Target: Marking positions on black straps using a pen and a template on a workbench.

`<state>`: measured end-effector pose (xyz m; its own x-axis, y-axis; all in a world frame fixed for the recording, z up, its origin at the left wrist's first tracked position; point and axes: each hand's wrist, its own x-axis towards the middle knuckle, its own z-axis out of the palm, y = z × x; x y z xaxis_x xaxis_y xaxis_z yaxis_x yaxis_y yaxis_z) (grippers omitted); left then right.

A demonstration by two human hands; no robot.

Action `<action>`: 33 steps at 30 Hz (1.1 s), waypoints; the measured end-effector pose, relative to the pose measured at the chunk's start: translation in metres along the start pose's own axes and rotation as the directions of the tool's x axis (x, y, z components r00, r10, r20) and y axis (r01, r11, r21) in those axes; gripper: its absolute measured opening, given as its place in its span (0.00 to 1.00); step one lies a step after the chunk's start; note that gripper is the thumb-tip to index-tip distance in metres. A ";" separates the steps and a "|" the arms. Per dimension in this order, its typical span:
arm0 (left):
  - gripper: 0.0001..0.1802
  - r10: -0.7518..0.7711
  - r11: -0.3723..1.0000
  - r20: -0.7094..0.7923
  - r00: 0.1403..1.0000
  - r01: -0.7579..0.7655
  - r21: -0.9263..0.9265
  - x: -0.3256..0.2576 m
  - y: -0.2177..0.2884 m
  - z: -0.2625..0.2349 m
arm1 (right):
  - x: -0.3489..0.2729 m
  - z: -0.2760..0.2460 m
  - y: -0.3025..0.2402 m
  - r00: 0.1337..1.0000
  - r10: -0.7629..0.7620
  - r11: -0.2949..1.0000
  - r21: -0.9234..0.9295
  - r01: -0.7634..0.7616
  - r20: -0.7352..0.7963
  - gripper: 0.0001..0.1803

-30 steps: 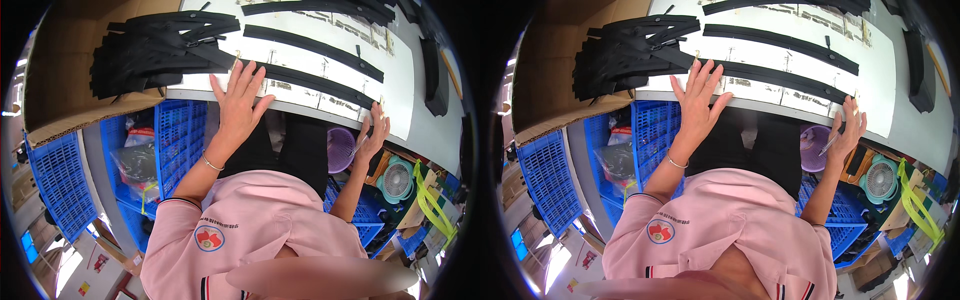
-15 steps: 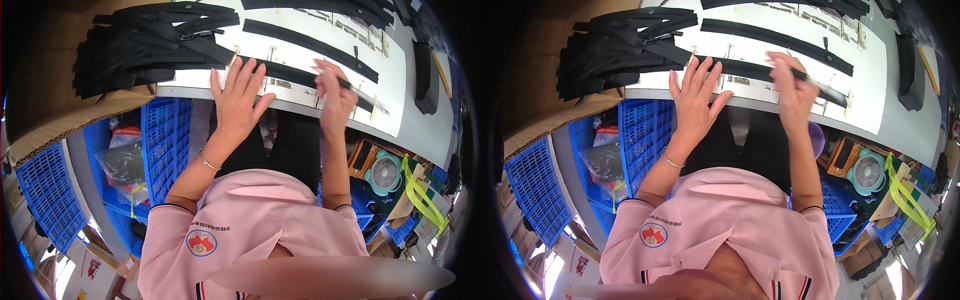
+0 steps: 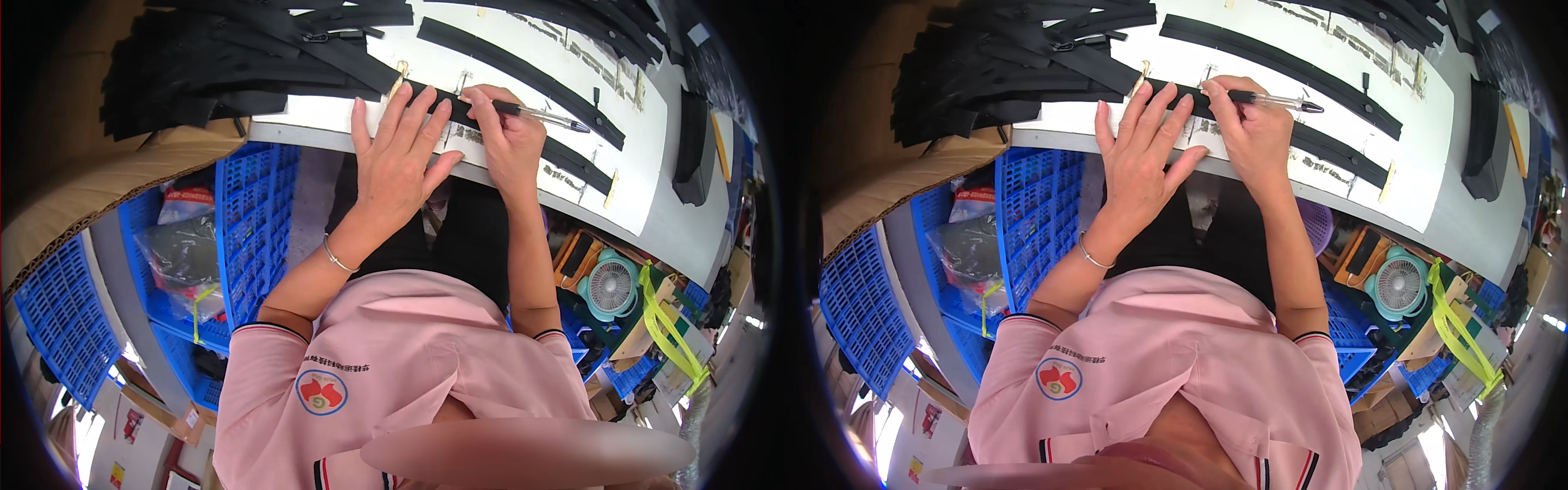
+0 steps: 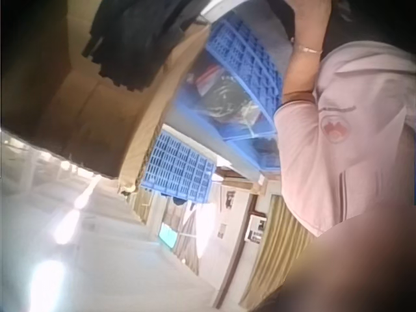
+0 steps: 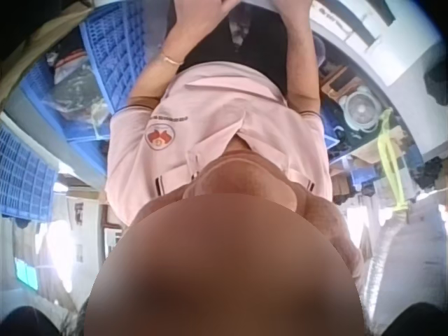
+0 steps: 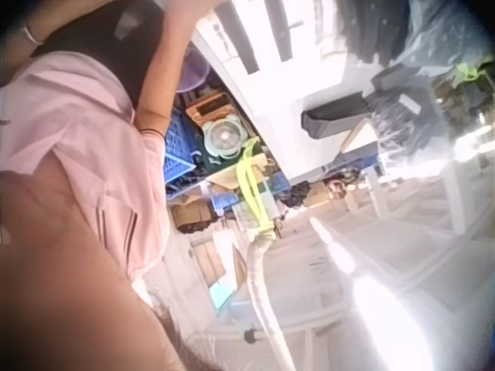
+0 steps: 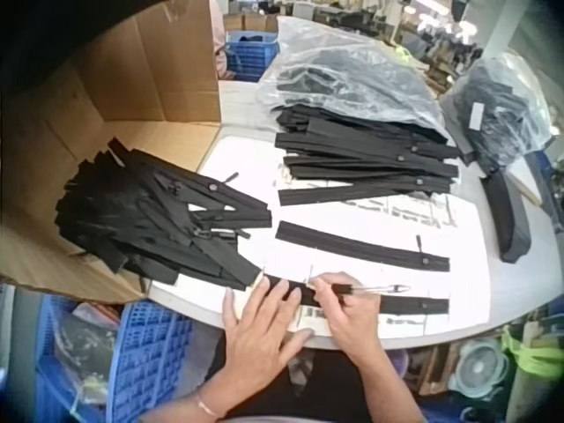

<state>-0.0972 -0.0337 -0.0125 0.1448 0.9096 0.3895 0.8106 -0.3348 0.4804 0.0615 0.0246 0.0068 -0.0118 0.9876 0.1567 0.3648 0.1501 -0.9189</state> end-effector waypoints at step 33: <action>0.33 0.004 0.998 0.039 0.999 -0.007 0.065 0.003 0.004 0.001 | -0.019 -0.077 0.000 0.978 0.004 0.998 0.065 0.010 -0.210 0.08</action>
<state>-0.0929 -0.0324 -0.0105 0.1702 0.9170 0.3608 0.8448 -0.3242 0.4256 0.1332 0.0018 0.0318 0.1851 0.9565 0.2253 0.3035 0.1624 -0.9389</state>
